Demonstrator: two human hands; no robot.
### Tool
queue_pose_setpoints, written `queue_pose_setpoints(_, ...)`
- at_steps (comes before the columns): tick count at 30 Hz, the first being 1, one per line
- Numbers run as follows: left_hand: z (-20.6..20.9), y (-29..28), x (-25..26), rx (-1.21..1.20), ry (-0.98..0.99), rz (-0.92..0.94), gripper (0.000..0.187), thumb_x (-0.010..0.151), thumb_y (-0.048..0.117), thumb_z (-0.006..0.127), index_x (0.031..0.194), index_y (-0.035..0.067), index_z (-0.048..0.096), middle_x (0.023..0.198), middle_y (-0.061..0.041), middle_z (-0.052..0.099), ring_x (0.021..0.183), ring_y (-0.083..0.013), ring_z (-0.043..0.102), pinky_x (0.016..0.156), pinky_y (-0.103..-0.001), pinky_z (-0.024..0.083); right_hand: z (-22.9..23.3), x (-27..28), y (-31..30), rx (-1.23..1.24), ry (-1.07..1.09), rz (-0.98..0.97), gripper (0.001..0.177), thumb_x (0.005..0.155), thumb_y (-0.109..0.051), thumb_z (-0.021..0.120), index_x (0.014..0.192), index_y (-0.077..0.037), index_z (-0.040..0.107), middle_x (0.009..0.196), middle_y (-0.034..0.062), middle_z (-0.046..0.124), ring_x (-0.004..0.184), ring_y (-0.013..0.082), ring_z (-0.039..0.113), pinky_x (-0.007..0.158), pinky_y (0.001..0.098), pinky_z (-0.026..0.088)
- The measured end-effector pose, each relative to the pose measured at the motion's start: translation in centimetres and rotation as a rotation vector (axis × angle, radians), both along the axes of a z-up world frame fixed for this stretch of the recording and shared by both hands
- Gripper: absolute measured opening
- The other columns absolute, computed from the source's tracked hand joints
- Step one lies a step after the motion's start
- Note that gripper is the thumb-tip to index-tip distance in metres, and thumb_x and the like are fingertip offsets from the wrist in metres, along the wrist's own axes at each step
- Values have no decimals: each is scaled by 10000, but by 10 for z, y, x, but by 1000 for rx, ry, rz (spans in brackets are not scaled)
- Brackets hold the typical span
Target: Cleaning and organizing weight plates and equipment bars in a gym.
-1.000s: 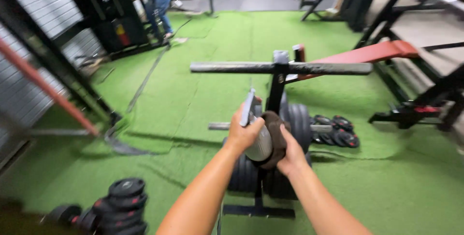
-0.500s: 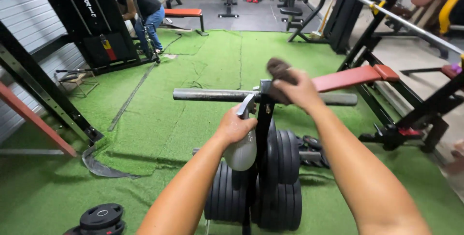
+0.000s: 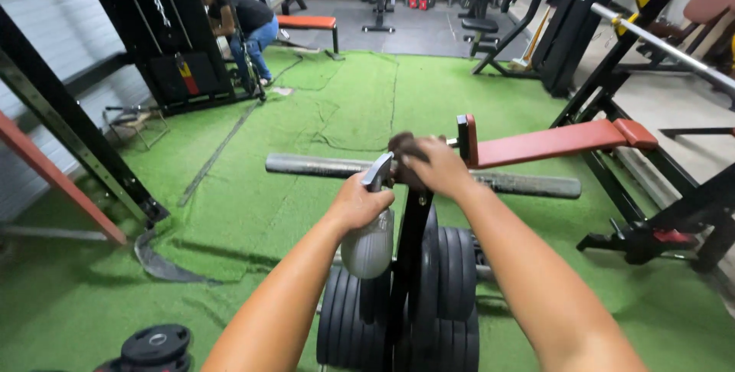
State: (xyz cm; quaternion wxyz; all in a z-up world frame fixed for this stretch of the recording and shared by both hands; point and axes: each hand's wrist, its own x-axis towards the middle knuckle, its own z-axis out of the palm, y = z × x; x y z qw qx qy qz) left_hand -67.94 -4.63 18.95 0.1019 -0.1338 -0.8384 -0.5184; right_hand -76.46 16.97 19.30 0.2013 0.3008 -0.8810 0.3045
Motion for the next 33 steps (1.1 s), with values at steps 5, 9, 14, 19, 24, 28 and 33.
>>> queue_pose_setpoints(5, -2, -2, -29, -138, -43, -32, 341, 720, 276, 708, 996, 77, 726, 798, -127, 728, 711, -215, 674, 697, -380, 558, -3, 65, 43, -23, 73, 181, 416, 803, -68, 659, 1217, -85, 701, 1357, 155, 648, 1271, 363, 594, 1077, 427, 471)
queue_pose_setpoints(9, 12, 5, -46, -282, -115, -101, 338, 690, 306, 729, 887, 31, 728, 800, -150, 743, 728, -246, 700, 713, -393, 567, -1, 64, 90, -8, -30, 77, 406, 782, -113, 757, 1187, -93, 751, 1298, 112, 687, 1249, 301, 608, 1063, 416, 461)
queue_pose_setpoints(14, 37, 18, -62, -380, -197, -163, 427, 672, 345, 754, 919, -3, 750, 887, -194, 754, 821, -296, 729, 778, -405, 573, 1, 31, 83, -780, -373, -58, 474, 932, -235, 681, 1364, -50, 612, 1274, 80, 693, 1137, 184, 649, 1021, 357, 498)
queue_pose_setpoints(19, 33, 27, -96, -491, -250, -210, 515, 655, 371, 771, 950, -51, 767, 964, -241, 755, 895, -338, 741, 822, -413, 580, -13, -14, 40, -1102, -406, 24, 517, 988, -312, 655, 1408, -23, 567, 1294, 85, 680, 1134, 178, 661, 1015, 342, 517)
queue_pose_setpoints(24, 35, 31, -115, -579, -287, -299, 505, 629, 377, 759, 939, -21, 774, 1018, -235, 760, 926, -335, 734, 835, -407, 573, -23, -19, 30, -1327, -619, 76, 515, 994, -365, 587, 1404, -55, 555, 1289, 110, 682, 1131, 242, 661, 963, 386, 534)
queue_pose_setpoints(28, 17, 45, -145, -685, -300, -313, 488, 633, 388, 739, 924, 0, 790, 1034, -221, 760, 930, -326, 732, 826, -406, 576, -23, -14, 31, -1350, -657, 49, 515, 994, -372, 562, 1403, -60, 552, 1293, 98, 682, 1144, 236, 665, 971, 389, 537)
queue_pose_setpoints(33, 6, 32, -154, -577, -285, -297, 441, 640, 368, 753, 908, 21, 797, 981, -180, 765, 868, -286, 704, 784, -386, 568, -31, -22, 23, -1126, -483, 106, 497, 988, -330, 593, 1413, -77, 552, 1343, 63, 656, 1211, 189, 630, 1049, 339, 485)
